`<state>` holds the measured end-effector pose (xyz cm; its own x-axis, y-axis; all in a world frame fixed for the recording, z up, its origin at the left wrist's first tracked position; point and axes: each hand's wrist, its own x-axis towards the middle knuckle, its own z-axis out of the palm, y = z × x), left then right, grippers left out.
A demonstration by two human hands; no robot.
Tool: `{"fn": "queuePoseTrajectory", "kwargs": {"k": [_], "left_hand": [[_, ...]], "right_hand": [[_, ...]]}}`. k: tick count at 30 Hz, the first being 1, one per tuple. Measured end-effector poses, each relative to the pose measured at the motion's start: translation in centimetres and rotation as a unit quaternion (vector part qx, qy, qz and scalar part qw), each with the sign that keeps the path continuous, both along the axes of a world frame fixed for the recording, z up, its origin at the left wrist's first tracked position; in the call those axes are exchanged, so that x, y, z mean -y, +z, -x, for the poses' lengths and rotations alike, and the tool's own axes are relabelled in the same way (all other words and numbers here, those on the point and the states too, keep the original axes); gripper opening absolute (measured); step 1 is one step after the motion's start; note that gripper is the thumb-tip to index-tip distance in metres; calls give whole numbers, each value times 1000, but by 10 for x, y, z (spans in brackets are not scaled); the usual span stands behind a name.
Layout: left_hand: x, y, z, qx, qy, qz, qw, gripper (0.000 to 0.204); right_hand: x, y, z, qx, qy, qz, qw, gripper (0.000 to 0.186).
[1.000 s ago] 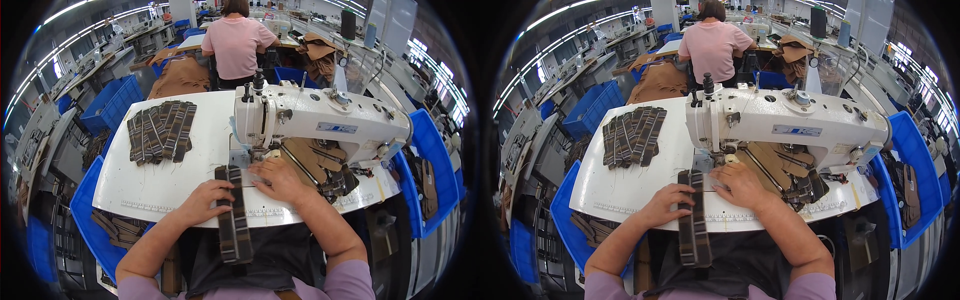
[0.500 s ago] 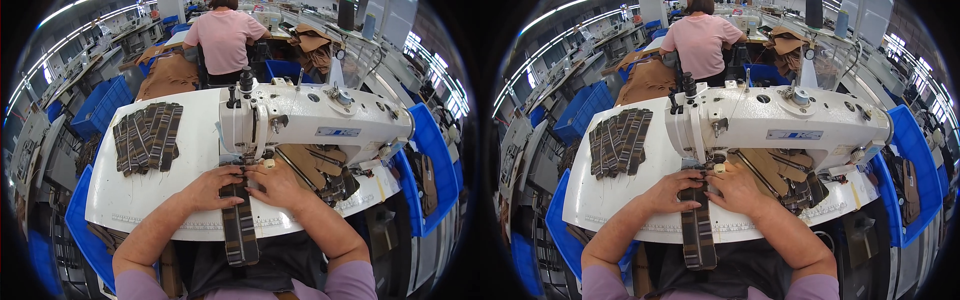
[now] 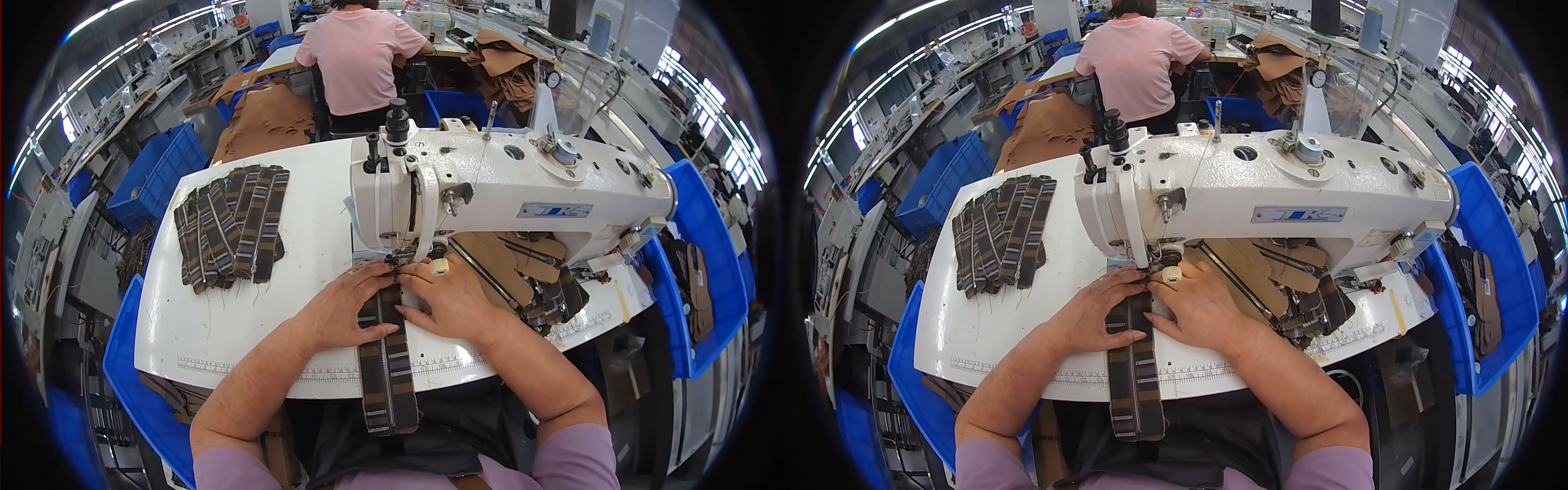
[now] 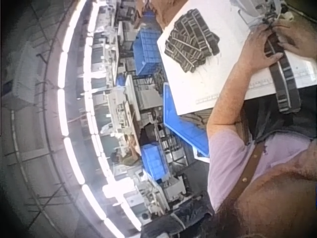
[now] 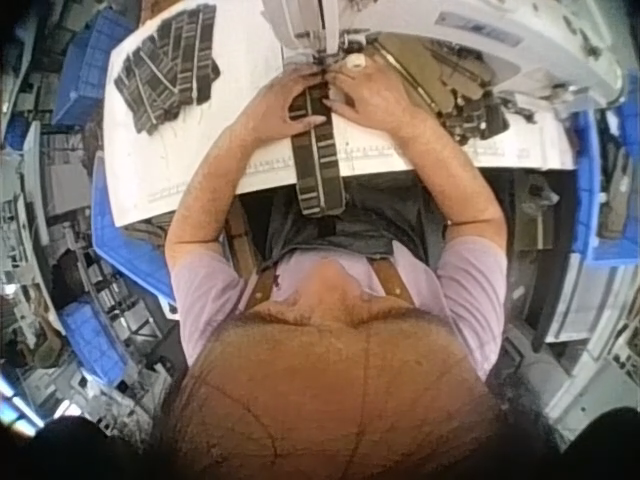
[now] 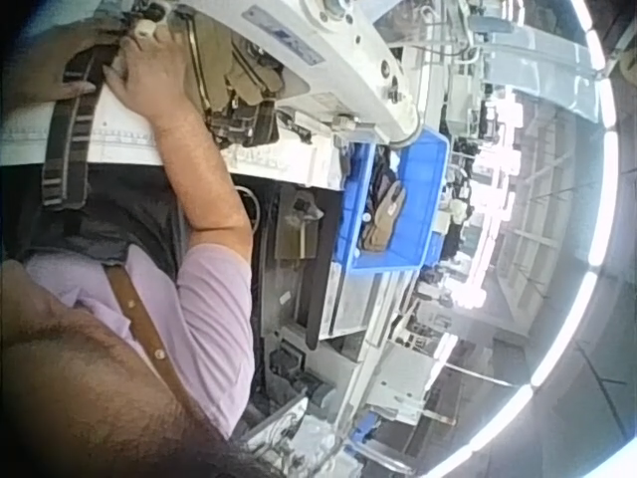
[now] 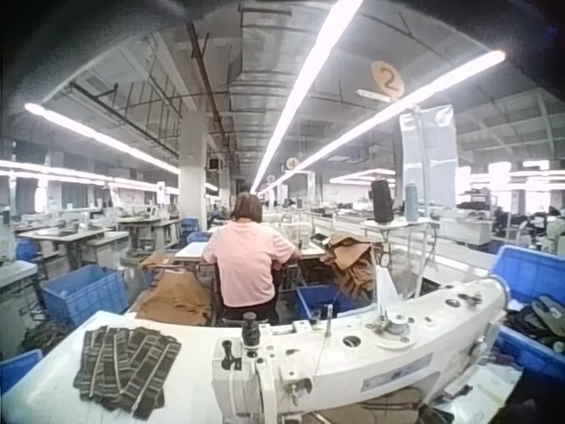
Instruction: The recorder uses an industrial sewing machine to sew together leather components.
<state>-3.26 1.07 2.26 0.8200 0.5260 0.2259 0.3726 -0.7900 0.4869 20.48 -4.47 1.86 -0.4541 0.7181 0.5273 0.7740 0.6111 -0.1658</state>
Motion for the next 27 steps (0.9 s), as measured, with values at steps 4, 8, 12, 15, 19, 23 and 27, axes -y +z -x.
{"fn": "queuePoseTrajectory", "kwargs": {"k": [4, 8, 12, 15, 19, 23, 27], "left_hand": [[-1, 0, -2, 1, -2, 14, 1000, 69], [0, 8, -3, -17, 18, -80, 997, 67], [3, 7, -2, -35, 33, -95, 994, 65], [4, 7, -1, -27, 34, -91, 995, 64], [6, 6, 0, -37, 39, -97, 994, 65], [5, 3, -1, -15, 33, -110, 993, 65], [4, 3, 0, -12, 29, -107, 994, 65]], "right_hand": [[1, 2, -2, 3, 0, 10, 1000, 44], [2, 1, -4, 8, -4, 16, 1000, 46], [3, 0, -4, 15, -8, 27, 1000, 46], [2, -2, -3, 6, 1, 0, 1000, 47], [3, 1, -2, 9, -1, 14, 1000, 48], [3, 1, 0, 11, -7, 13, 1000, 47], [4, 2, 0, 10, -6, 19, 1000, 47]]}}
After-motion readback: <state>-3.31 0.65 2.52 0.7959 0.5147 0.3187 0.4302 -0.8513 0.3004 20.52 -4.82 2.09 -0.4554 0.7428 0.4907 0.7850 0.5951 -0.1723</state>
